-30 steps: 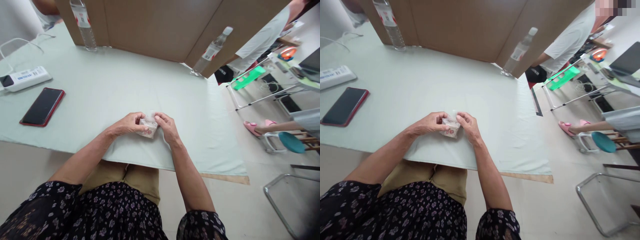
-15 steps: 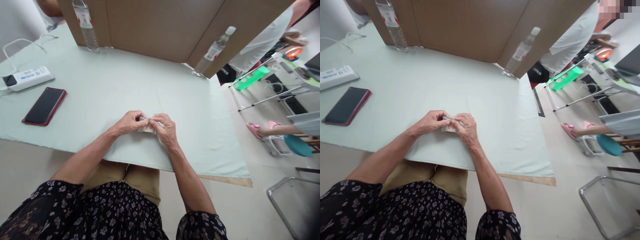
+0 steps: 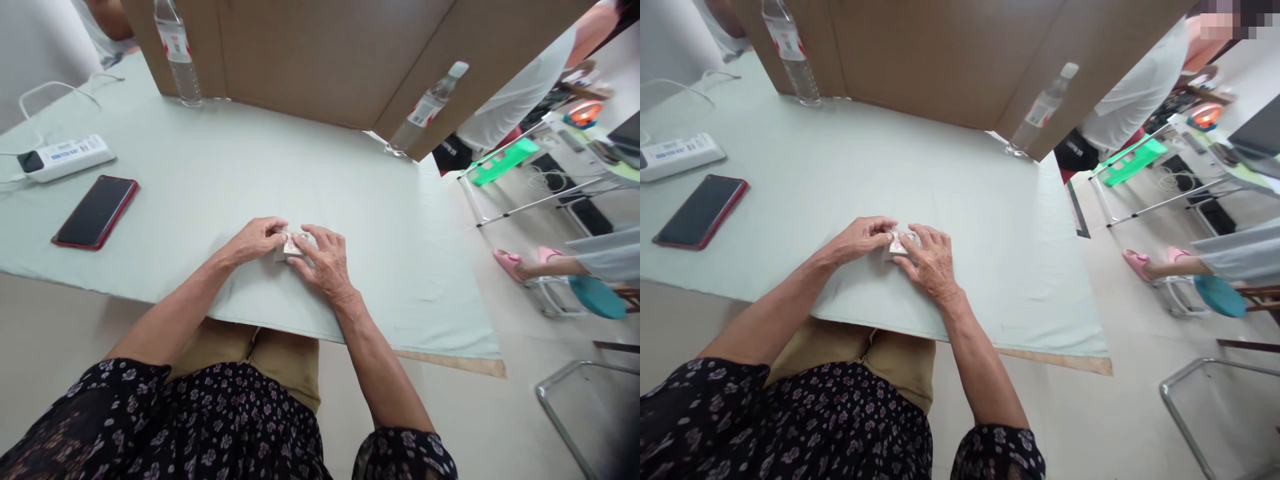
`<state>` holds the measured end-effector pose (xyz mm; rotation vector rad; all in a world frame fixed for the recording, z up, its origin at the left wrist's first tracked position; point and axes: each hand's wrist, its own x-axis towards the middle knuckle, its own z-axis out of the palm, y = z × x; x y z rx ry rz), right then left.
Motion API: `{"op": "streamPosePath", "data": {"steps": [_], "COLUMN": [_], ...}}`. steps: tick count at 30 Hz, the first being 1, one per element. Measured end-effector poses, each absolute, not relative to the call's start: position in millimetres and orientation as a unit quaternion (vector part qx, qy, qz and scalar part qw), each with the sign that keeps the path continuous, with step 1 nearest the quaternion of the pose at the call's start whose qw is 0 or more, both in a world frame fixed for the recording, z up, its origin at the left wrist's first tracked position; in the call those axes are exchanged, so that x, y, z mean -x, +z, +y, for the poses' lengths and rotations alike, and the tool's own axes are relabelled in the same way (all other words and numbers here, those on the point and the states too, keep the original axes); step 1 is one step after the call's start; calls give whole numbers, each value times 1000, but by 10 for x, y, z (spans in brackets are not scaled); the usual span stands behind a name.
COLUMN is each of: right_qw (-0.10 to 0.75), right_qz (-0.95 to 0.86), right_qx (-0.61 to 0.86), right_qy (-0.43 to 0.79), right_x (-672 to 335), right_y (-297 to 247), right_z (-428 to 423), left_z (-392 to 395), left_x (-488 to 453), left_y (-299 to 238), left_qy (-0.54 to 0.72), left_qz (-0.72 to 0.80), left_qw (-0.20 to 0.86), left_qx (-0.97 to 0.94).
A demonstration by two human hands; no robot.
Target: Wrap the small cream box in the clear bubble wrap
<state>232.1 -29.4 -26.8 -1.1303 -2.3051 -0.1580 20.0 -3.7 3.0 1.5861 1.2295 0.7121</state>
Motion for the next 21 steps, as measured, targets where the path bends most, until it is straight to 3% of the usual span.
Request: {"op": "streamPosePath", "data": {"steps": [8,17,21], "right_qw": [330,415,398], "right_qz": [-845,-813,-816], "right_qx": [408,407,418], "right_qy": [-102,-31,-22], "right_x": [-2240,-2306,-2327], "right_y": [-300,-336,-320], "right_z": [-293,-279,-281], "left_z": [-30,-35,-28], "left_x": [-217,-195,-192], "left_y": [5,-6,-33], "left_qy": [306,278,278], "left_qz": [505,478,459], "left_qw": [494,500,504], "left_qx": [-638,-666,-677]}}
